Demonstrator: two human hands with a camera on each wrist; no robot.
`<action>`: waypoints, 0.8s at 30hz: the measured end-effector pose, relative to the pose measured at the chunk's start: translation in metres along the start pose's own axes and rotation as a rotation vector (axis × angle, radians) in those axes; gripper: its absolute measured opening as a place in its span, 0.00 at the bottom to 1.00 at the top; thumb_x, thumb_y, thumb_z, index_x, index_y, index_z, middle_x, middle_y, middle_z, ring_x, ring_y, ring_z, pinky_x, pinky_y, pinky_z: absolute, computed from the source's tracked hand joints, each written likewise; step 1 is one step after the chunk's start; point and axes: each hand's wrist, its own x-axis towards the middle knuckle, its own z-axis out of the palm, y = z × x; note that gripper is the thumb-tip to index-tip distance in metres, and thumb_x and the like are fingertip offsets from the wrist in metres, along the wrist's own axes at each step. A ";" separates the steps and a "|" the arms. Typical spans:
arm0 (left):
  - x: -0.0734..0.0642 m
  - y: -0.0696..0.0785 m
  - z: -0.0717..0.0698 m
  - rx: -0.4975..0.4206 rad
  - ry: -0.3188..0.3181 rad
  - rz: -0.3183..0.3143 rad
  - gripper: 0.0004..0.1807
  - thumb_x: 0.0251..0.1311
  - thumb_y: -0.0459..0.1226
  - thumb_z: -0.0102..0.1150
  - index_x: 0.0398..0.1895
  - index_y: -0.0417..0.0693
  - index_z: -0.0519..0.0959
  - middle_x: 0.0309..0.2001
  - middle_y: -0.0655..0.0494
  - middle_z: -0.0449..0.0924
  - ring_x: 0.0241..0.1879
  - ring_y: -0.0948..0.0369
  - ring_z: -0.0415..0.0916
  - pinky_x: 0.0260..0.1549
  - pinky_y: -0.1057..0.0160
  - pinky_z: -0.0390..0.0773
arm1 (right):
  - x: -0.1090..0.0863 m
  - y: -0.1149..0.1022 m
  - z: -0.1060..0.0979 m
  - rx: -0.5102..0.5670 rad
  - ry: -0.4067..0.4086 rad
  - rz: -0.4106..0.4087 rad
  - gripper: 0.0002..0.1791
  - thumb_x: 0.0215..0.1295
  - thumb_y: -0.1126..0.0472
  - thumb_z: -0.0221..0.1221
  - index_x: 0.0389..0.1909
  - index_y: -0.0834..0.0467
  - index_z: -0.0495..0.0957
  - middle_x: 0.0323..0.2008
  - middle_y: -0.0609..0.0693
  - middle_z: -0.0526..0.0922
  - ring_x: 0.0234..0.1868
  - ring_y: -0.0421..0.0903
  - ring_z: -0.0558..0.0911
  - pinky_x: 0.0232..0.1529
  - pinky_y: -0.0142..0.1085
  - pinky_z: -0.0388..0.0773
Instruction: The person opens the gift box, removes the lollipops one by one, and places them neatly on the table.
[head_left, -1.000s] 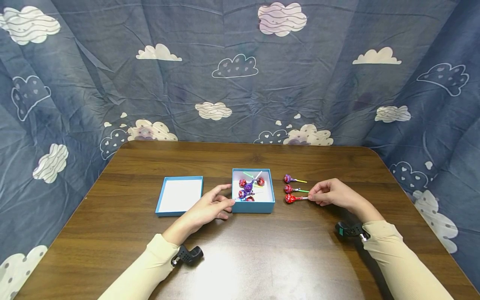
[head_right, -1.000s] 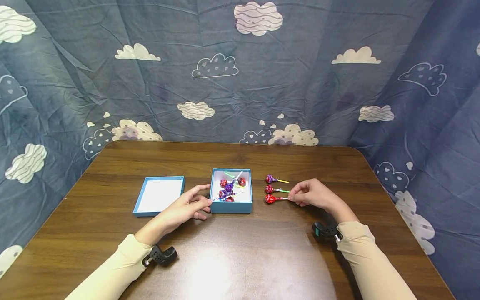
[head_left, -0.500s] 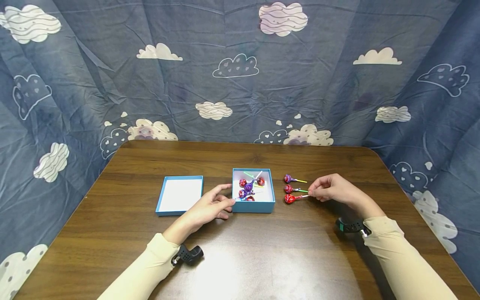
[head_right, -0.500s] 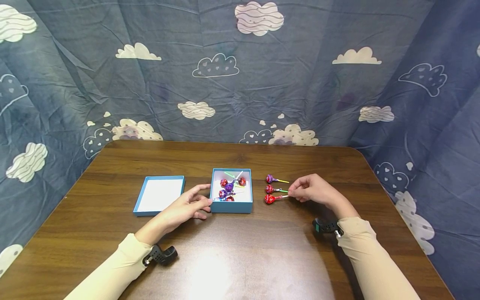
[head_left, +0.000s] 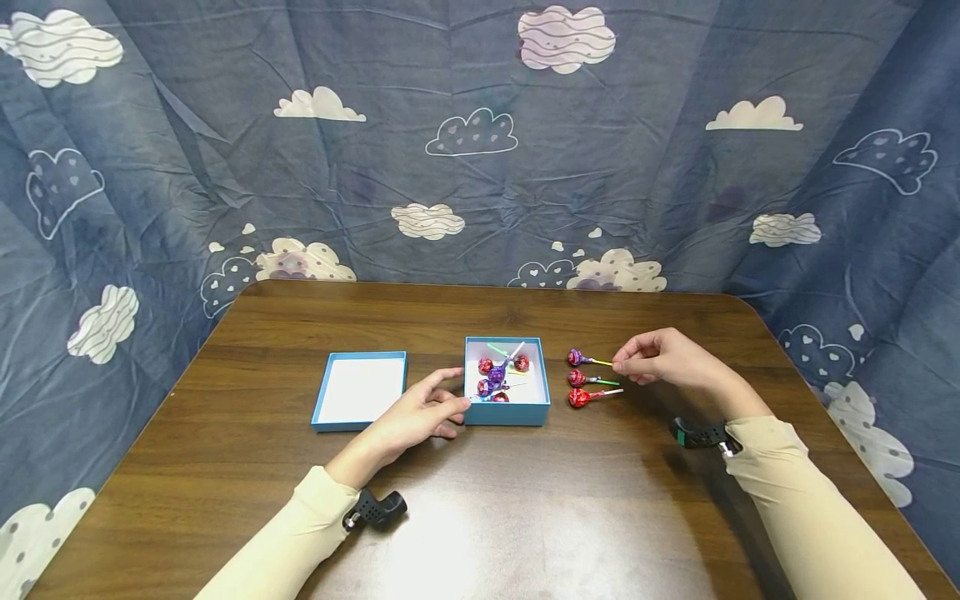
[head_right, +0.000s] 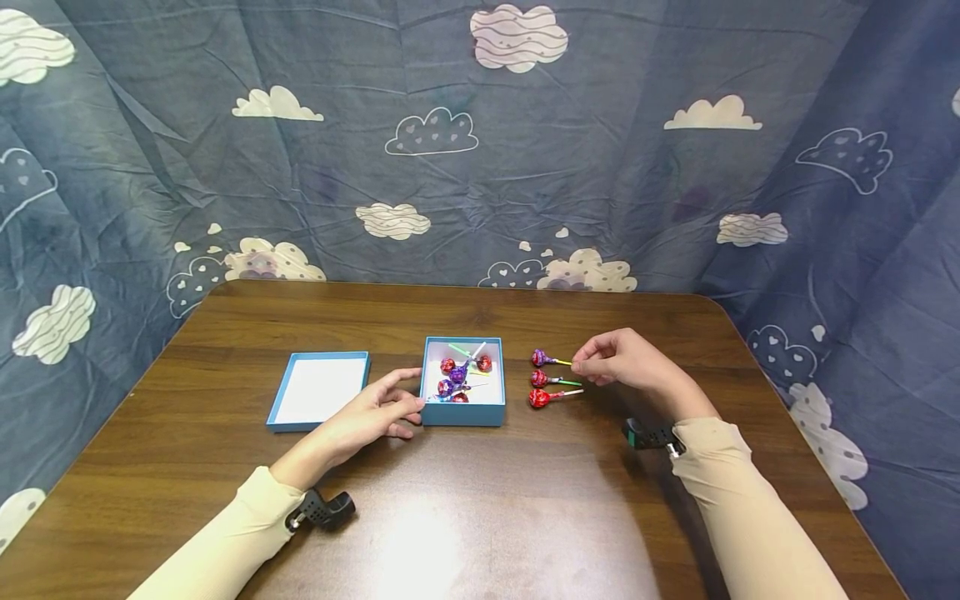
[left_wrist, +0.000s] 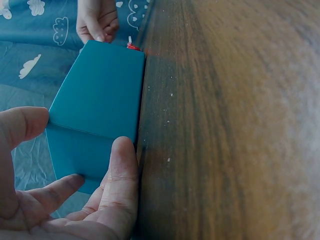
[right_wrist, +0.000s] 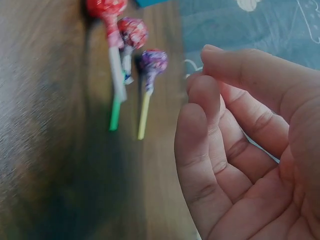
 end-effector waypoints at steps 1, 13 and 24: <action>0.000 0.000 0.000 0.000 0.000 -0.001 0.37 0.78 0.41 0.60 0.84 0.42 0.59 0.50 0.42 0.82 0.48 0.56 0.85 0.47 0.58 0.91 | 0.002 -0.002 -0.001 0.000 -0.001 -0.004 0.15 0.71 0.62 0.68 0.48 0.71 0.85 0.35 0.52 0.90 0.33 0.39 0.86 0.40 0.36 0.90; 0.000 -0.001 -0.001 0.002 -0.003 0.004 0.37 0.78 0.41 0.61 0.84 0.42 0.59 0.51 0.42 0.82 0.48 0.55 0.85 0.48 0.58 0.91 | 0.020 -0.037 0.001 -0.028 -0.027 -0.047 0.13 0.69 0.63 0.70 0.47 0.68 0.85 0.30 0.46 0.87 0.30 0.38 0.82 0.36 0.33 0.86; 0.001 -0.002 -0.001 0.000 -0.006 0.001 0.37 0.78 0.41 0.60 0.84 0.43 0.59 0.51 0.43 0.82 0.48 0.55 0.85 0.48 0.58 0.91 | 0.038 -0.072 0.011 -0.118 -0.045 -0.085 0.10 0.68 0.62 0.71 0.45 0.64 0.86 0.32 0.45 0.90 0.29 0.38 0.81 0.32 0.32 0.81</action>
